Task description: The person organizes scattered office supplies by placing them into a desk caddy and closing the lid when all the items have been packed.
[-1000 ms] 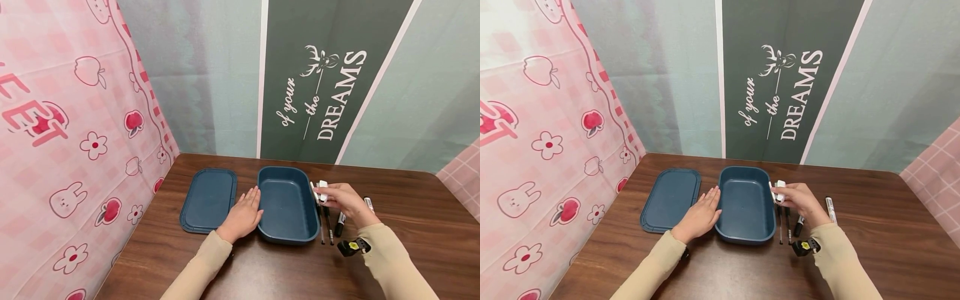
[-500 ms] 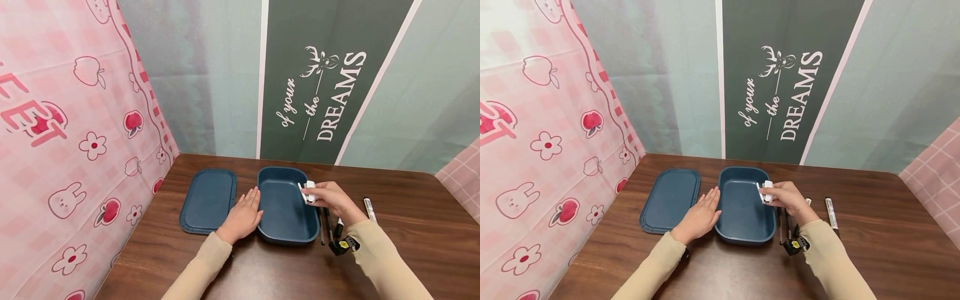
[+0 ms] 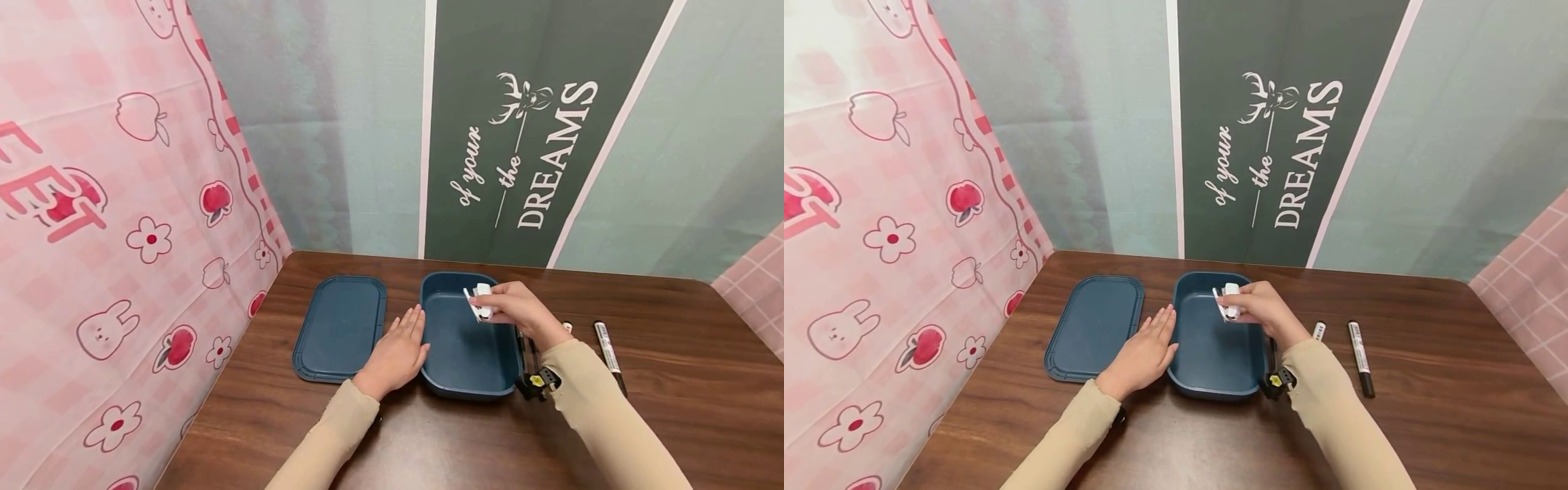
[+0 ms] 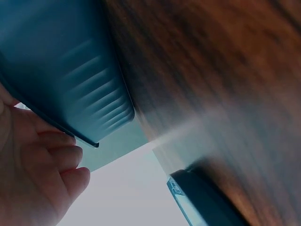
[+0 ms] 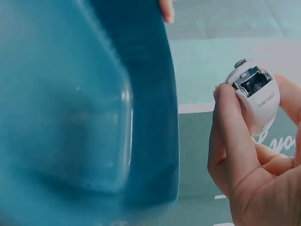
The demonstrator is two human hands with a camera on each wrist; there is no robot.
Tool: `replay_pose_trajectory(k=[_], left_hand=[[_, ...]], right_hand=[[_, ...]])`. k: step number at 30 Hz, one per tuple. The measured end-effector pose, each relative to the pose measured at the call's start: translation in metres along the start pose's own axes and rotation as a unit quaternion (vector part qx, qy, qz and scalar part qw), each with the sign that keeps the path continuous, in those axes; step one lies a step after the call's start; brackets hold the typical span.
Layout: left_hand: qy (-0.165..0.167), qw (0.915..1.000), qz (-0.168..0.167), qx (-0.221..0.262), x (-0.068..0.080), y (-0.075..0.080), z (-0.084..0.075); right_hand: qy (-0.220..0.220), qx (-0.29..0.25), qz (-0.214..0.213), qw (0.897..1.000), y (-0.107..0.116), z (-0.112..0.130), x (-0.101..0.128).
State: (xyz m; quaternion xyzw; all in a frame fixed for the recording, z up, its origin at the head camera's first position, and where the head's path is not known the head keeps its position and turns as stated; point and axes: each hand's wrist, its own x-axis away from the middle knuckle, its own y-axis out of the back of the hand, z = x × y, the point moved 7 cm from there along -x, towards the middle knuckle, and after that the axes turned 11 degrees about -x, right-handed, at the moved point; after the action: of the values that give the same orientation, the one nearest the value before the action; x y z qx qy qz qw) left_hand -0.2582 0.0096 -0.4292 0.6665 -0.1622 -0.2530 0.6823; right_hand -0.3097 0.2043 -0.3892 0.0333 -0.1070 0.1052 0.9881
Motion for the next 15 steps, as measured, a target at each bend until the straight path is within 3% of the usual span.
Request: replay_pose_trajectory(k=[8, 15], left_hand=[[0.003, 1.0, 0.003, 0.001, 0.0, 0.0, 0.001], [0.001, 1.0, 0.005, 0.002, 0.0, 0.0, 0.002]], right_hand=[[0.001, 0.013, -0.006, 1.0, -0.022, 0.008, -0.018], [-0.018, 0.027, -0.011, 0.999, -0.037, -0.001, -0.031]])
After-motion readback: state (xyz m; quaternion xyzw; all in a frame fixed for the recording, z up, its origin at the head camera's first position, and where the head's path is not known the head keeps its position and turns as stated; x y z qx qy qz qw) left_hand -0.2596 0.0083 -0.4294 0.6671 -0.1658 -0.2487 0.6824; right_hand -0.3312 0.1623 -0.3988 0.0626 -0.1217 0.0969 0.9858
